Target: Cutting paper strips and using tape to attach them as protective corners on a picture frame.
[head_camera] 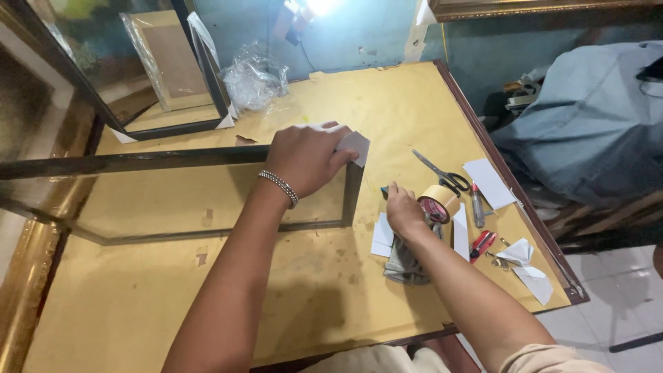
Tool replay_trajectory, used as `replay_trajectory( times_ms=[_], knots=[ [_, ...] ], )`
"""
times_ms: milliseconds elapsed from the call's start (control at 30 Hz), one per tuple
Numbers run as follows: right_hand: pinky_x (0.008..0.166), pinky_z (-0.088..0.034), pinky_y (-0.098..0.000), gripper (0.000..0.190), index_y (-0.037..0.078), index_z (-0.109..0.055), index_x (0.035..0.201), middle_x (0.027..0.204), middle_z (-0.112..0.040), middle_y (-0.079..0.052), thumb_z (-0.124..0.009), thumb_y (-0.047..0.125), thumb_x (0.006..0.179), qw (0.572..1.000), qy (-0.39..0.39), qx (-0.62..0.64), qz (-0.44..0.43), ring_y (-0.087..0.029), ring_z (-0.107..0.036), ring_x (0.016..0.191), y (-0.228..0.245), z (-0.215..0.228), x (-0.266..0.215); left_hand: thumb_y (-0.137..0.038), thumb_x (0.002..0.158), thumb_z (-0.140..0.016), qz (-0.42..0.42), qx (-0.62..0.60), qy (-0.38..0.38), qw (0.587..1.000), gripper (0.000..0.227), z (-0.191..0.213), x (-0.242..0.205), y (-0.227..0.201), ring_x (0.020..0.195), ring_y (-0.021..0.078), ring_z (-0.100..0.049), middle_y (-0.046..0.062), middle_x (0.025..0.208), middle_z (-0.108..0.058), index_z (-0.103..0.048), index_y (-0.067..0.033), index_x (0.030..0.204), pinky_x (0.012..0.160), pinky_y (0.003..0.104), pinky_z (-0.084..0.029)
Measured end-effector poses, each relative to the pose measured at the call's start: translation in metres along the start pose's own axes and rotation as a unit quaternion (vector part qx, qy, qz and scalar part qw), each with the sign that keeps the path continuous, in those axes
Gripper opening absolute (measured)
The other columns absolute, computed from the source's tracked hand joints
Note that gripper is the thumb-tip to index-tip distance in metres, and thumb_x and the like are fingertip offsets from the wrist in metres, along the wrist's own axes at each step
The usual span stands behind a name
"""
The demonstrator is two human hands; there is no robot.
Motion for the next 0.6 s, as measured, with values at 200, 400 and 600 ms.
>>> replay_trajectory(
  times_ms=[200,400,600],
  knots=[
    [0.067,-0.053,-0.0431,0.034,-0.003,-0.051,0.11,0.087,-0.056,-0.018,-0.048,0.004,0.077,0.998,-0.036,0.029,0.05,-0.038,-0.057,0.085,0.002,0.004,0.017,-0.037,0.085,-0.044,-0.031,0.028,-0.026,0.999,0.024,-0.007,-0.01,-0.003,0.087,0.0292,-0.061,-0.002,0.092,-0.06,-0.053,-0.0216,0.102,0.072,0.048,-0.05],
    [0.081,-0.046,-0.0422,0.04,0.008,-0.048,0.118,0.096,-0.062,-0.014,-0.043,0.024,0.082,0.925,-0.015,0.354,-0.139,-0.035,-0.058,0.094,0.006,0.106,0.017,-0.036,0.087,-0.045,-0.048,0.054,-0.055,0.996,0.022,-0.014,-0.025,-0.01,0.087,0.0232,-0.06,-0.004,0.09,-0.057,-0.051,-0.0223,0.103,0.067,0.044,-0.052],
    [0.049,-0.046,-0.0263,0.036,-0.002,-0.039,0.111,0.082,-0.049,-0.011,-0.049,0.021,0.085,0.781,0.042,0.606,-0.142,-0.014,-0.05,0.064,0.029,0.188,-0.023,-0.037,0.087,-0.043,-0.065,0.068,-0.089,0.992,0.021,-0.006,-0.048,-0.027,0.084,0.0187,-0.058,-0.006,0.087,-0.054,-0.05,-0.0233,0.101,0.061,0.038,-0.052]
  ],
)
Point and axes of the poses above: each hand's wrist, its own x-axis towards the middle knuckle, its own z-axis out of the back of the hand, y = z × x, the point moved 5 cm from there along x, towards the middle knuckle
